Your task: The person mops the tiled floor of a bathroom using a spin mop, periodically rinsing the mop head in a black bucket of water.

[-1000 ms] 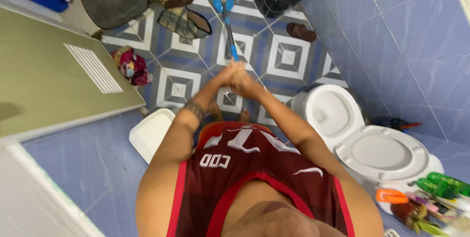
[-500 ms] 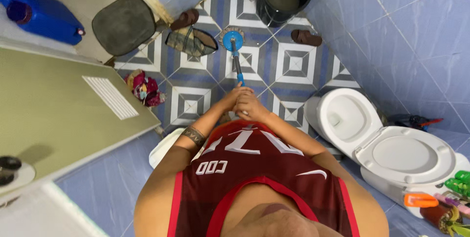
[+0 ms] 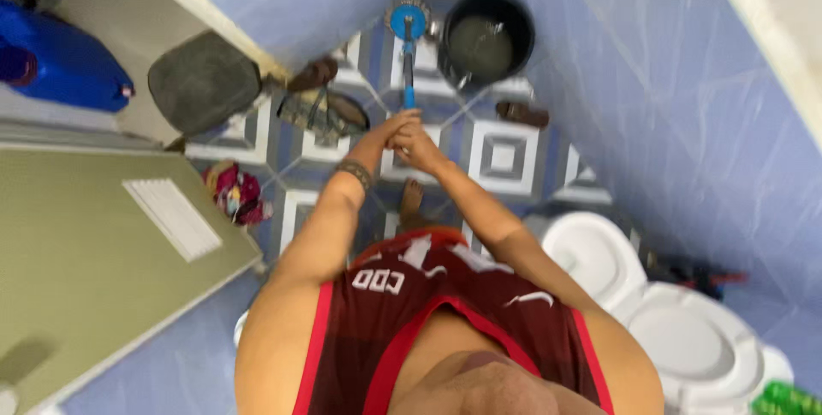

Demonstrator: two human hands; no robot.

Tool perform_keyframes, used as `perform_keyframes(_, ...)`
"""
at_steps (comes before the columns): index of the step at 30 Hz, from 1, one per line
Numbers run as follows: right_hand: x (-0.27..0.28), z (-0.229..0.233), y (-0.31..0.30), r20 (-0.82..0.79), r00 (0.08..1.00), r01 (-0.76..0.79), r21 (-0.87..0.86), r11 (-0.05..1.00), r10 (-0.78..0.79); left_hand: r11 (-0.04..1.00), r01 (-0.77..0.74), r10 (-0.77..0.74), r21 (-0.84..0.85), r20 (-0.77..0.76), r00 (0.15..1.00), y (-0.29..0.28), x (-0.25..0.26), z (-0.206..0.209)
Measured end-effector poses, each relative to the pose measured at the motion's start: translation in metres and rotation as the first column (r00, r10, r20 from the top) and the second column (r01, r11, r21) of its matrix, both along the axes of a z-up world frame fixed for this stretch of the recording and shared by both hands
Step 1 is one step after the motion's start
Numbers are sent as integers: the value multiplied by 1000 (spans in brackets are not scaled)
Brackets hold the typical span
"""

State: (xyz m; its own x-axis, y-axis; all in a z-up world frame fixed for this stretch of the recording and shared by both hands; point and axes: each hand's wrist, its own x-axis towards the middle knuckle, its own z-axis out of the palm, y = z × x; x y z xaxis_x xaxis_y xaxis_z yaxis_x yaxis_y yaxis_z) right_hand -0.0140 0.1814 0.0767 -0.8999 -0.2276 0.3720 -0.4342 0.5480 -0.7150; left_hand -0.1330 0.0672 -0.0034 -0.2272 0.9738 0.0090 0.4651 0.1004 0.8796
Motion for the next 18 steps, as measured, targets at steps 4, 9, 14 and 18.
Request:
perform_keyframes(4,-24,-14,17,-13,1000,-3,-21,1000,2,999,-30,34,-29,159,987,32,-22,15)
perform_keyframes(9,12,4,3,78,985,-158,12,987,157,996,-75,73,-37,-47,996,-1,24,11)
perform_keyframes(14,94,42,-46,70,949,-310,30,950,308,960,-255,250,-117,-54,967,-71,116,47)
perform_keyframes(18,147,73,-80,96,902,-411,-110,905,422,902,-355,361,-245,-20,932,-121,196,62)
